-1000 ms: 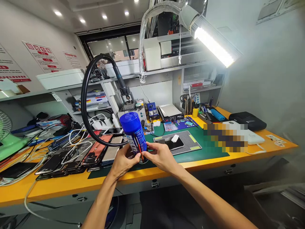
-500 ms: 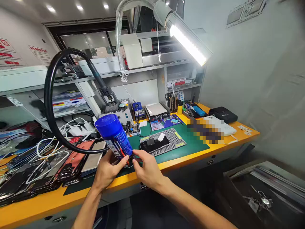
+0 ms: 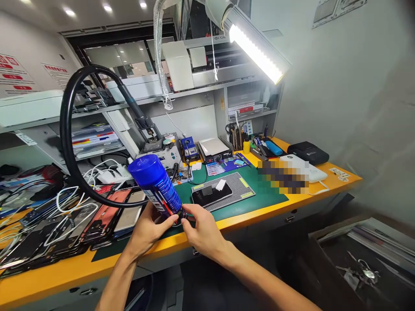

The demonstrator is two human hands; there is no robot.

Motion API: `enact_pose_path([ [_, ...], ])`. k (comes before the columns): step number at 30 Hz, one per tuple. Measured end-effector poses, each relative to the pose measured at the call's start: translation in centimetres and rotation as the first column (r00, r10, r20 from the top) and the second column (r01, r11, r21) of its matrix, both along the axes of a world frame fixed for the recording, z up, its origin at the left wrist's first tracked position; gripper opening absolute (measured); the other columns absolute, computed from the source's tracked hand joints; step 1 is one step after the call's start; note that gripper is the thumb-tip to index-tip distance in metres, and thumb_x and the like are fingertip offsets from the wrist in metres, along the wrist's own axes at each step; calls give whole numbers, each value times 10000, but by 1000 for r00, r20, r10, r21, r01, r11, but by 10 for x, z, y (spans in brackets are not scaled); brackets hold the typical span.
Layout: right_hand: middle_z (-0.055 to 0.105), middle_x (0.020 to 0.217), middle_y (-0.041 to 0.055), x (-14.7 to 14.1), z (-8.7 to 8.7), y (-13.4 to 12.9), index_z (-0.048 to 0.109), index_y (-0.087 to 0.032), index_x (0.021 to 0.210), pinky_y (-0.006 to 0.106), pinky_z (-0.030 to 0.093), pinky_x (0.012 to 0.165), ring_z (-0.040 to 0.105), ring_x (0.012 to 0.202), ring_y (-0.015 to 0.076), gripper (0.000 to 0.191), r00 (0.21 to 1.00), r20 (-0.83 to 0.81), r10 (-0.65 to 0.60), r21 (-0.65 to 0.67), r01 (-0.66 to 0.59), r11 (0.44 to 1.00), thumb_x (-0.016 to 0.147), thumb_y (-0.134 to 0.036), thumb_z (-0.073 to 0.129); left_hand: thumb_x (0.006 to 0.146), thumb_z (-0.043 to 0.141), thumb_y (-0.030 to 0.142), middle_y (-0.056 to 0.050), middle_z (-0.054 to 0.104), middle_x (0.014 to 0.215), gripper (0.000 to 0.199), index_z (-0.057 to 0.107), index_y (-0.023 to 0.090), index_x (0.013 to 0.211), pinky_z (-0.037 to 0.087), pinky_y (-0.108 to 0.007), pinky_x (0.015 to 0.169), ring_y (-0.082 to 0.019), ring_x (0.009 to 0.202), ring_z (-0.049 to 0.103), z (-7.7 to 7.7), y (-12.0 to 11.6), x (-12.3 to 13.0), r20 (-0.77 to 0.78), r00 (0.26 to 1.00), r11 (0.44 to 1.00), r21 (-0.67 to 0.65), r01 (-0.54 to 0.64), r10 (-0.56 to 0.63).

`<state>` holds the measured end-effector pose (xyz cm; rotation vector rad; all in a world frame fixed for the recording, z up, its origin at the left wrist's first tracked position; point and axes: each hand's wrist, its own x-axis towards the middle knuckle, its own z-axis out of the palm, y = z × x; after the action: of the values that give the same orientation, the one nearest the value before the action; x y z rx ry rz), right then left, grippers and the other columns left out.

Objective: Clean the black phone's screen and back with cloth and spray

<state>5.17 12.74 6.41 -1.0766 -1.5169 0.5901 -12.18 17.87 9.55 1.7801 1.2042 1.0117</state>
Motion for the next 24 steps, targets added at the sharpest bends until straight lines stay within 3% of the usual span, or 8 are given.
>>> enact_pose_path([
  [4,673,1220,87,5,10,16,606,-210,1315,364,531,939,640,1086,221,459,998,3,57,45,-57,997,864,-231,690,750,744,411,-89,702,1149,526,507,190,1165,578,-424,912,-257,1023,703,0,-1,2,-16,1000,999,42,15,-14],
  [7,661,1279,84,8,13,32,591,-229,1357,378,519,973,635,1137,231,554,987,-37,156,8,-156,988,837,-322,758,763,725,396,-88,702,1129,477,526,179,1139,578,-409,892,-254,1007,701,4,-3,2,-28,1000,999,48,14,-13],
  [14,726,1169,33,12,14,38,655,-267,1316,374,557,912,680,1036,237,515,941,-182,284,-29,-294,955,828,-377,777,792,721,354,-75,699,1131,463,535,184,1181,559,-387,903,-233,988,693,6,-7,0,-49,999,999,46,6,-4],
  [20,699,1249,38,14,23,33,648,-277,1325,386,512,996,653,1121,241,491,955,-118,271,-34,-277,960,849,-339,754,804,707,352,-67,699,1153,436,554,196,1181,551,-369,915,-226,1016,684,3,-7,0,-43,999,997,77,21,-18],
  [24,725,1184,28,10,17,38,686,-274,1272,358,544,914,679,1043,238,492,970,-130,206,-40,-213,976,807,-393,795,803,685,345,-68,715,1098,384,570,184,1132,562,-378,899,-230,971,698,6,-6,1,-51,998,995,99,30,-25],
])
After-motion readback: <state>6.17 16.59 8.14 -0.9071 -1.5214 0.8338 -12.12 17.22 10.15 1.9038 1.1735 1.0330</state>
